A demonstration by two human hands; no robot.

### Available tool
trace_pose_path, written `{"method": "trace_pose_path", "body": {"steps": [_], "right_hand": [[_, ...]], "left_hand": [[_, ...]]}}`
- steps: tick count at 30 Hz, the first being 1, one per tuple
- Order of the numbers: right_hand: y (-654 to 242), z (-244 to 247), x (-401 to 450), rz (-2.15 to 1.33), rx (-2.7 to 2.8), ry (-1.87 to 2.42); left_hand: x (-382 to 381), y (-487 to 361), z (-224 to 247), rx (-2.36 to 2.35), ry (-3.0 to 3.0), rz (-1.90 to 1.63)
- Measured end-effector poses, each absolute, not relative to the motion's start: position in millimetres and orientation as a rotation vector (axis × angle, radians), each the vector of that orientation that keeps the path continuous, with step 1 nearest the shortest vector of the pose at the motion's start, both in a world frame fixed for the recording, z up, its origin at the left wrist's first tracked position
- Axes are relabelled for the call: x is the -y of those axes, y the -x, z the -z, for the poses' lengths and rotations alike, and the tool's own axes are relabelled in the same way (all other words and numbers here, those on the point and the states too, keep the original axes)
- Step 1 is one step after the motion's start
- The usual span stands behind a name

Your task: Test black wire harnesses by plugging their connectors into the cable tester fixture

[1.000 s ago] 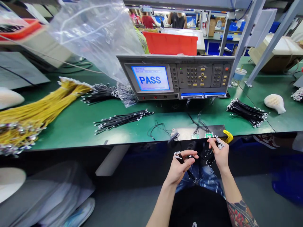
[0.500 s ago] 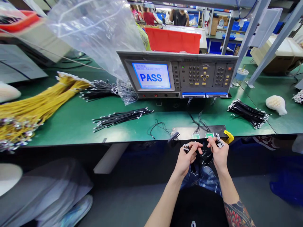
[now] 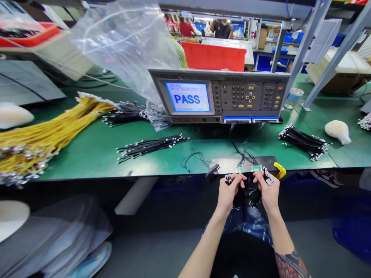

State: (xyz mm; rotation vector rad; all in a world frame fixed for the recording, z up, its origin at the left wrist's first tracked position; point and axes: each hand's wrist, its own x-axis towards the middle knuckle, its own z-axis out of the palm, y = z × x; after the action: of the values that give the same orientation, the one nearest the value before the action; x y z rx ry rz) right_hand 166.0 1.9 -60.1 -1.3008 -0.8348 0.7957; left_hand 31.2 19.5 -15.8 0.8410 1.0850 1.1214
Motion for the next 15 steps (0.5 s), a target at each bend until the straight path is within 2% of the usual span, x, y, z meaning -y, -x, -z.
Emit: {"method": "trace_pose_path", "body": {"steps": [15], "right_hand": [[-166.8, 60.5, 0.1, -0.783, 0.886, 1.298]], "left_hand": [[-18.9, -42.3, 9.0, -1.127, -0.677, -1.245]]}}
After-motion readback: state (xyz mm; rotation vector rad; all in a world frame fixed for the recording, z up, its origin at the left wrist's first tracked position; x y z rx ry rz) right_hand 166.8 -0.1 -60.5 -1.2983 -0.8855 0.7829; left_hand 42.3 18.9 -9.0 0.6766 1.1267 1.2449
